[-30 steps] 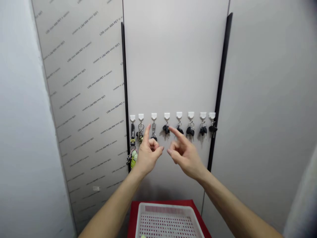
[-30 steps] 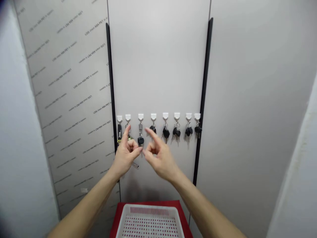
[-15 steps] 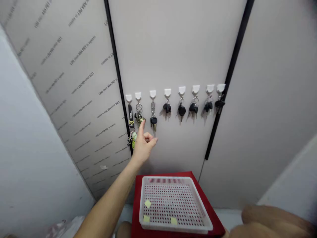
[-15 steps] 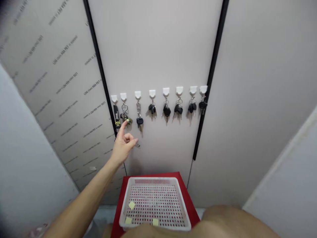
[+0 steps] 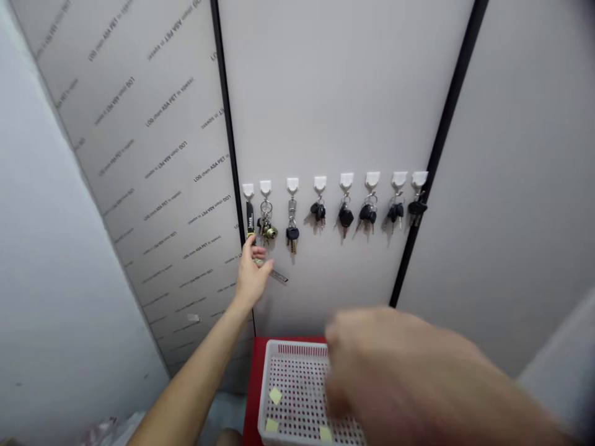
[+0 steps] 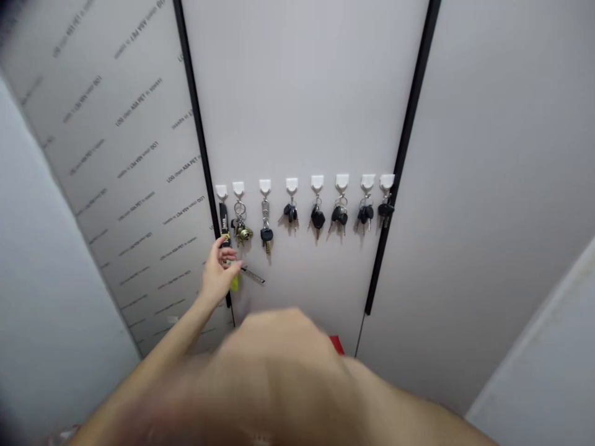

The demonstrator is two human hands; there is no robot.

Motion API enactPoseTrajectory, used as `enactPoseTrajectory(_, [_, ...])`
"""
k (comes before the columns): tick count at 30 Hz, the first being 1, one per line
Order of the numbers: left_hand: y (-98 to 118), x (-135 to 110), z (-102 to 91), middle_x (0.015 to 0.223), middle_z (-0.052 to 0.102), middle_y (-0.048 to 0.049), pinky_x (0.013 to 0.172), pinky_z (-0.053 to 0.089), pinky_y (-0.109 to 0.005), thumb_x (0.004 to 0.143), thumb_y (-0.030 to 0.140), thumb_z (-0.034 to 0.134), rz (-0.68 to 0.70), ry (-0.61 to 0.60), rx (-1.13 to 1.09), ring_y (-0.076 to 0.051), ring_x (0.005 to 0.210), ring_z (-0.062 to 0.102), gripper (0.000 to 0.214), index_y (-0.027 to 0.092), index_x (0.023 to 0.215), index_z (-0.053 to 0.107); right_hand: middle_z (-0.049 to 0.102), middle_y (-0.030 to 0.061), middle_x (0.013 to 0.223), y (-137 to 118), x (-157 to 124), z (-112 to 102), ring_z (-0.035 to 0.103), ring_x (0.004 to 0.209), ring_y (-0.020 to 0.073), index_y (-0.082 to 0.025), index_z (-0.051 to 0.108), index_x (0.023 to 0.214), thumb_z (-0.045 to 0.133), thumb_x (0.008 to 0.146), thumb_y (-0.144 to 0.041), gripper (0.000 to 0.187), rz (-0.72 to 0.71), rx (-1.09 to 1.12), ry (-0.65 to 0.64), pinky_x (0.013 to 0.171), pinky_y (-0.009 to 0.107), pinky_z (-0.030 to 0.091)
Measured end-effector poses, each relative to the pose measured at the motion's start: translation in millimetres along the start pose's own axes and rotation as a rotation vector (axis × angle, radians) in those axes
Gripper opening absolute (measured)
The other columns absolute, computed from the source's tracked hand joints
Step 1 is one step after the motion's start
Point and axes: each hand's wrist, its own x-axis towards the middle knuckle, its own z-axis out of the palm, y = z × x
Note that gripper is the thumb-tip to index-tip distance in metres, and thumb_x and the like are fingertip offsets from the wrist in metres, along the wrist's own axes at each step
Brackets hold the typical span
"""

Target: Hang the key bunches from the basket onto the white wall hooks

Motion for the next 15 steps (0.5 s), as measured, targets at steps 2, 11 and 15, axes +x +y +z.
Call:
enactPoseTrajectory(2, [-9.4, 14.0, -3.7, 0.088, 0.047, -0.0033, 0.067, 0.036, -0.023, 0.055, 0.016, 0.053, -0.024, 0.186, 0.128, -0.012, 0.079, 0.044, 0.051, 0.019, 0.103, 0.036, 0.057, 0.0011, 0.074, 10.2, 36.5, -12.2, 0.052, 0.06, 0.0149, -0.032, 0.044, 0.098, 0.043, 0.063, -0.035, 0.035, -0.025, -0.037, 0.064, 0.051, 0.028, 0.042])
enactPoseTrajectory(11, [-6.0, 56.0, 12.4, 0.077, 0.054, -0.0051, 0.055, 0.039, -0.024, 0.052, 0.03, 0.058, -0.21, 0.027, 0.163, -0.013, 0.063, 0.05, 0.042, 0.014, 0.089, 0.045, 0.057, 0.0064, 0.07, 108.5, 142.6, -4.9, 0.049, 0.064, 0.0141, -0.014, 0.053, 0.081, 0.042, 0.064, -0.036, 0.031, 0.351, -0.403, 0.448, 0.058, 0.024, 0.035])
enactPoseTrajectory(15, [2.3, 60.6, 12.5, 0.05, 0.047, 0.003, 0.037, 0.03, -0.016, 0.058, 0.03, 0.052, -0.261, -0.091, -0.104, -0.004, 0.038, 0.039, 0.02, 0.012, 0.067, 0.048, 0.051, 0.0012, 0.053, 106.3, 152.3, -4.2, 0.044, 0.053, 0.0111, -0.016, 0.051, 0.057, 0.037, 0.067, -0.034, 0.025, 0.292, -0.416, 0.486, 0.05, 0.021, 0.031])
